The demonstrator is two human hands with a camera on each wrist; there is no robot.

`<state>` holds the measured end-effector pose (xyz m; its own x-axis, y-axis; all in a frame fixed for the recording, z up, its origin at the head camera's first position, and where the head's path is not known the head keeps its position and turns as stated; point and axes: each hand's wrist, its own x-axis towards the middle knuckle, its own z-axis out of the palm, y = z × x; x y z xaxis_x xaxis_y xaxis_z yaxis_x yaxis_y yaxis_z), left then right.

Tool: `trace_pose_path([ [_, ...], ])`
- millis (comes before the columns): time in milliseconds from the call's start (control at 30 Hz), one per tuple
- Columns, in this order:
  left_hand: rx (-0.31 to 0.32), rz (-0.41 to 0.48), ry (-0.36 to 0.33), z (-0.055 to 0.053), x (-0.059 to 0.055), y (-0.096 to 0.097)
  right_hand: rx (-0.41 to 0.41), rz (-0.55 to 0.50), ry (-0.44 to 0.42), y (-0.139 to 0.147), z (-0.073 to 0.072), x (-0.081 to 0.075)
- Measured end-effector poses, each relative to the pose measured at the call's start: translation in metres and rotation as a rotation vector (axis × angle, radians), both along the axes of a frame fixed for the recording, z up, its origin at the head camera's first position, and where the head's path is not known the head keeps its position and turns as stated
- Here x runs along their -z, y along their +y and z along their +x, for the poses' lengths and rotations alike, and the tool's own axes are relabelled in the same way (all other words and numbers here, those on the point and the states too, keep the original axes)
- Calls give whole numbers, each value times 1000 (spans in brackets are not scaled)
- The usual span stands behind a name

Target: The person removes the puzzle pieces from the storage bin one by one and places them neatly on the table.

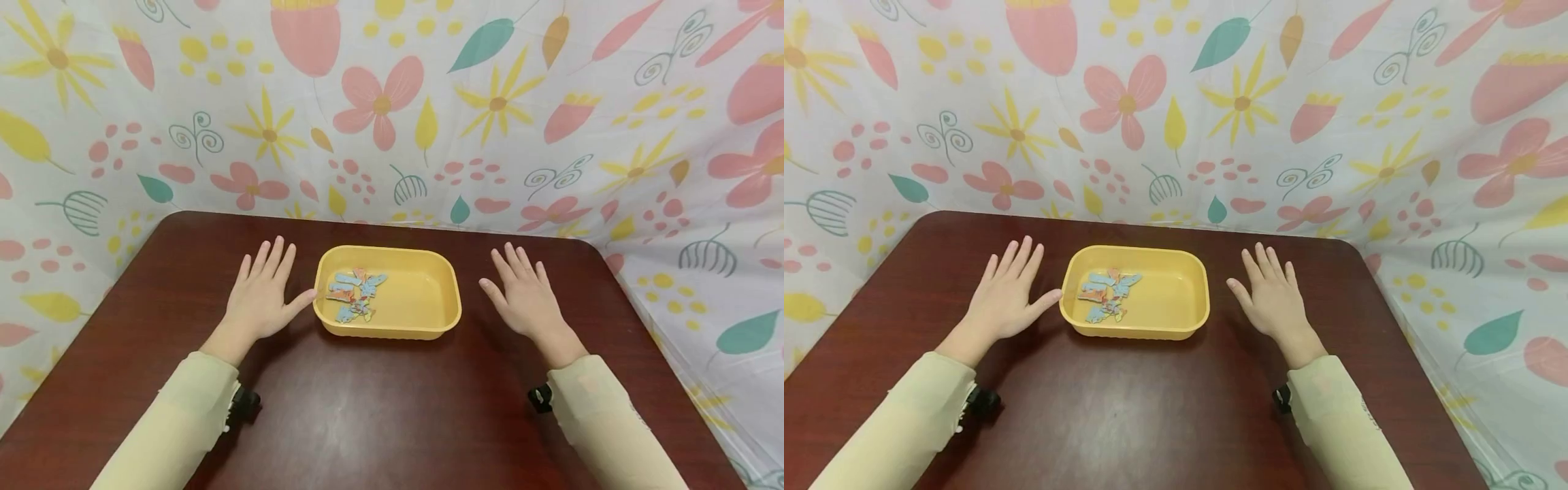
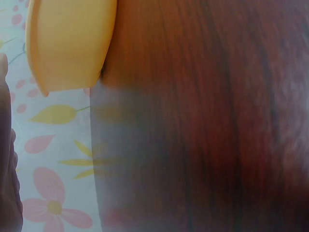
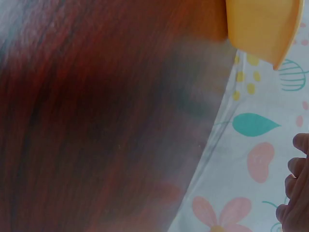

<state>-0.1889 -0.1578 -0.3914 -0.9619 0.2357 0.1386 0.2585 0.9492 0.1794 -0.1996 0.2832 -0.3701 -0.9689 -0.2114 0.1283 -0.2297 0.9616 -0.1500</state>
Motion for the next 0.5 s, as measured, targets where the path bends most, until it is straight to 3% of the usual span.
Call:
trace_pose_path([
  [500, -5, 14, -22, 2, -5, 7, -18, -12, 7, -11, -6, -1],
])
